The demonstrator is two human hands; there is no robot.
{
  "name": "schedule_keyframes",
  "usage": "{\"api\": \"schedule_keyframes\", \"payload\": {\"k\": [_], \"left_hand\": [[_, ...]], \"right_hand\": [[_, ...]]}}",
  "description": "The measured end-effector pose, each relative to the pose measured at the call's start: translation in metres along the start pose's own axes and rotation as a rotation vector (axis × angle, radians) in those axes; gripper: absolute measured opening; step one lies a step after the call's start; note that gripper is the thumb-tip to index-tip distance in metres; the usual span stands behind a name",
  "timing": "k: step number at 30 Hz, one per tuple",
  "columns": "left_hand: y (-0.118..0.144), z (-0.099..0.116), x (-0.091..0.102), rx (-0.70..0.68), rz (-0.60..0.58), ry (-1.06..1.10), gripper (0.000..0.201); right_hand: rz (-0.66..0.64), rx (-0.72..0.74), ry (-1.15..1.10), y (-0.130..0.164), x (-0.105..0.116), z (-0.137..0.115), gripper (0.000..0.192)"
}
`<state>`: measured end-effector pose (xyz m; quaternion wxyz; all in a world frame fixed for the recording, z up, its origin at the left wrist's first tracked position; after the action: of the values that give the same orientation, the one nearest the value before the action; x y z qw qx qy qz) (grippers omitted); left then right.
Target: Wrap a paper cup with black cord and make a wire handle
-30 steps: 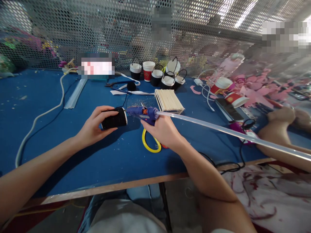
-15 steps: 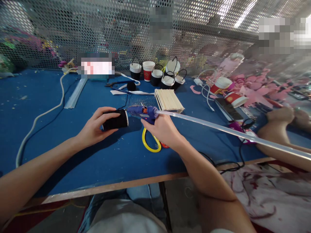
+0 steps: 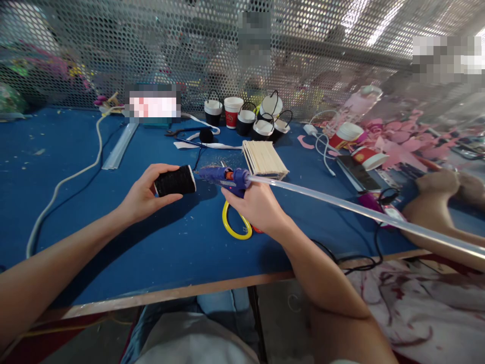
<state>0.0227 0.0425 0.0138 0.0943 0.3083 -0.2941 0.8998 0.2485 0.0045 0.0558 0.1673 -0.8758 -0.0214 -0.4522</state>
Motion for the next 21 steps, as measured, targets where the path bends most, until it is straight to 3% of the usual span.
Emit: {"api": "schedule_keyframes", "payload": {"k": [7, 21], "left_hand": [[0.002, 0.006, -0.001, -0.047, -0.017, -0.019, 0.050], [0.000, -0.009, -0.002, 0.185, 0.001, 0.112, 0.055]], "right_hand": [[0.020, 0.011, -0.044, 0.000, -0.003, 0.001, 0.022], [-0.018, -0.006, -0.043, 0.001, -0.005, 0.003, 0.024]]}}
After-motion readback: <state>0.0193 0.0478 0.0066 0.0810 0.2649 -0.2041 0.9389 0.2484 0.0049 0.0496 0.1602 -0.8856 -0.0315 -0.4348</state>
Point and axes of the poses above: each hand's wrist, its own y-axis away from the middle knuckle, its own x-axis out of the back of the hand, z = x × y, the point moved 5 cm from there along -y, towards the middle knuckle, and after that the axes turned 4 degrees about x, right-handed, at the moved point
